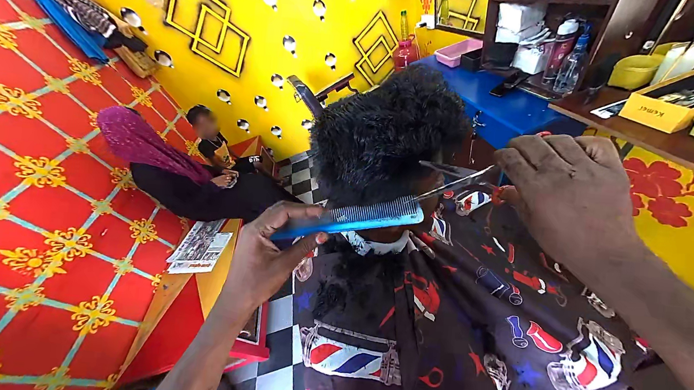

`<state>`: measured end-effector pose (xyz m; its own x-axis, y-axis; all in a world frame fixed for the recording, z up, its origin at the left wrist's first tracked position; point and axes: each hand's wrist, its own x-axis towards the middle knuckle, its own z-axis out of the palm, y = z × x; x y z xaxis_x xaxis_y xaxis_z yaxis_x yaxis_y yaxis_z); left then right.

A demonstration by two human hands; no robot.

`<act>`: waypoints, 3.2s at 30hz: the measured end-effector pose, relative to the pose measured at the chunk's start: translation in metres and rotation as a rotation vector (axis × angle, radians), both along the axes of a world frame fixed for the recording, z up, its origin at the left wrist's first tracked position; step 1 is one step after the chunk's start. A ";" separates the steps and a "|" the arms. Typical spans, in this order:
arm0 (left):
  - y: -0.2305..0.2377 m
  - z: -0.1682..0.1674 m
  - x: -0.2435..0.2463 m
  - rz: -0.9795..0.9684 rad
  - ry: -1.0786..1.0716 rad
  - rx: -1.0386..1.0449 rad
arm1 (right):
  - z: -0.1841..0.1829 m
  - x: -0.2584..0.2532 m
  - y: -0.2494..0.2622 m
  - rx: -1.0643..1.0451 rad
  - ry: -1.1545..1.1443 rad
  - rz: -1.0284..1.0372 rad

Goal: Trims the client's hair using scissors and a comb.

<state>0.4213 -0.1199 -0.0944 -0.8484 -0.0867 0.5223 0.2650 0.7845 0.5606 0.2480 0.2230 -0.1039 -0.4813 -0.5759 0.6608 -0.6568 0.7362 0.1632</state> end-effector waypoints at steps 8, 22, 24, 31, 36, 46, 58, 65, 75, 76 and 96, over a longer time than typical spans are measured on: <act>-0.003 0.012 -0.021 0.089 0.491 -0.446 | 0.000 0.014 -0.030 0.048 0.018 -0.043; 0.004 0.017 -0.020 0.121 0.547 -0.547 | 0.005 0.018 -0.042 0.052 0.016 -0.055; 0.005 0.018 -0.020 0.125 0.552 -0.550 | 0.006 0.017 -0.045 0.050 0.034 -0.057; 0.006 0.020 -0.020 0.126 0.562 -0.558 | 0.005 0.018 -0.040 0.038 -0.021 -0.006; 0.007 0.021 -0.020 0.132 0.580 -0.559 | 0.004 0.015 -0.044 0.016 0.035 -0.038; -0.001 0.033 -0.035 -0.021 0.420 -0.391 | -0.007 0.003 -0.021 -0.321 -0.145 0.046; -0.008 -0.060 -0.021 -0.146 0.060 0.154 | 0.029 0.015 0.005 0.005 0.042 -0.006; -0.008 -0.056 -0.026 -0.066 0.256 0.268 | 0.056 0.042 -0.015 0.227 0.153 -0.099; -0.013 -0.046 -0.045 0.035 0.584 -0.041 | 0.049 0.051 -0.049 0.355 0.168 -0.179; -0.013 -0.045 -0.045 0.042 0.589 -0.051 | 0.049 0.052 -0.048 0.358 0.156 -0.155; -0.018 -0.034 -0.048 0.047 0.627 -0.130 | 0.046 0.050 -0.049 0.278 0.111 -0.196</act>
<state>0.3730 -0.1381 -0.1288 -0.3748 -0.0190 0.9269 0.4754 0.8544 0.2098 0.2981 0.1738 -0.0583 -0.5350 -0.6444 0.5464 -0.4743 0.7643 0.4370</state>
